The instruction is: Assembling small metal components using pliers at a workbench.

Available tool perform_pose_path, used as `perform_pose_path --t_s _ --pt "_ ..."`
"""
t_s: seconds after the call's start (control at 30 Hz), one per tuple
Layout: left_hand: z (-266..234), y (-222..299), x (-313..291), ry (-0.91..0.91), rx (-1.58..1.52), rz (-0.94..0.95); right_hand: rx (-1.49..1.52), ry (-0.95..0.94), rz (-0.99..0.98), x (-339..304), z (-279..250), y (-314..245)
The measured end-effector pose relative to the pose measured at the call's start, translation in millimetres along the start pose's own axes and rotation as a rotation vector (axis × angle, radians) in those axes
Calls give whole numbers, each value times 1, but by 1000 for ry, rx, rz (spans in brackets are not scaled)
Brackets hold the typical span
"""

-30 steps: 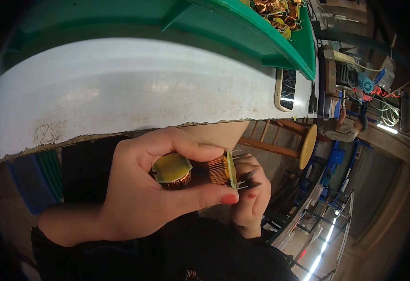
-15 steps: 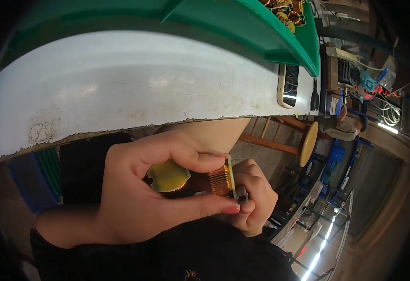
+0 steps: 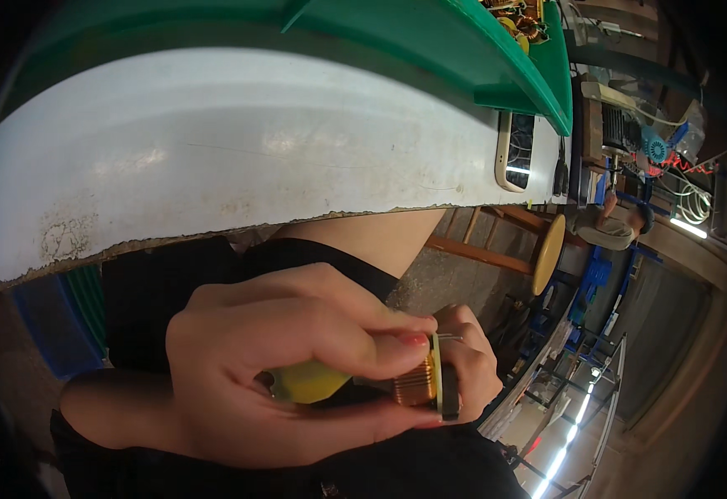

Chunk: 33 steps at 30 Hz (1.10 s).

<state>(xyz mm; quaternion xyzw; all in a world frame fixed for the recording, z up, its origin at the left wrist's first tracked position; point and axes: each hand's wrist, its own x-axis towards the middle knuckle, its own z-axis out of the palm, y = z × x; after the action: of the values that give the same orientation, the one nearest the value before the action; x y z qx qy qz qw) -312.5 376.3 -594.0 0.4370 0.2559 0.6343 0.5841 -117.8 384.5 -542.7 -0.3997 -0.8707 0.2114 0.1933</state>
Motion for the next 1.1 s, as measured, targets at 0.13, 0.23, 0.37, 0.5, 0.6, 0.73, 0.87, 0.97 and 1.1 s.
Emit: perform_pose_path --t_s 0.13,0.23,0.37,0.5,0.6,0.73,0.87,0.97,1.1 --pt "-2 1 3 -26 -5 31 33 47 -8 -1 5 4" --pt "-3 8 6 -17 34 18 79 111 -39 4 9 5" --pt "3 39 7 0 -1 -59 343 119 -73 21 1 -4" --pt "-10 112 9 93 -84 -223 1301 537 252 45 -2 -59" --pt "-32 216 6 286 -375 -519 1321 571 387 55 -25 -121" --pt "-39 357 -19 452 -143 -207 1453 485 435 52 -40 -196" --pt "-63 438 -45 339 30 129 1328 441 357 44 -58 -229" --pt "-74 481 -59 545 300 185 1335 439 331 44 -62 -249" --pt "-97 514 -62 786 616 234 1317 343 271 34 -71 -247"
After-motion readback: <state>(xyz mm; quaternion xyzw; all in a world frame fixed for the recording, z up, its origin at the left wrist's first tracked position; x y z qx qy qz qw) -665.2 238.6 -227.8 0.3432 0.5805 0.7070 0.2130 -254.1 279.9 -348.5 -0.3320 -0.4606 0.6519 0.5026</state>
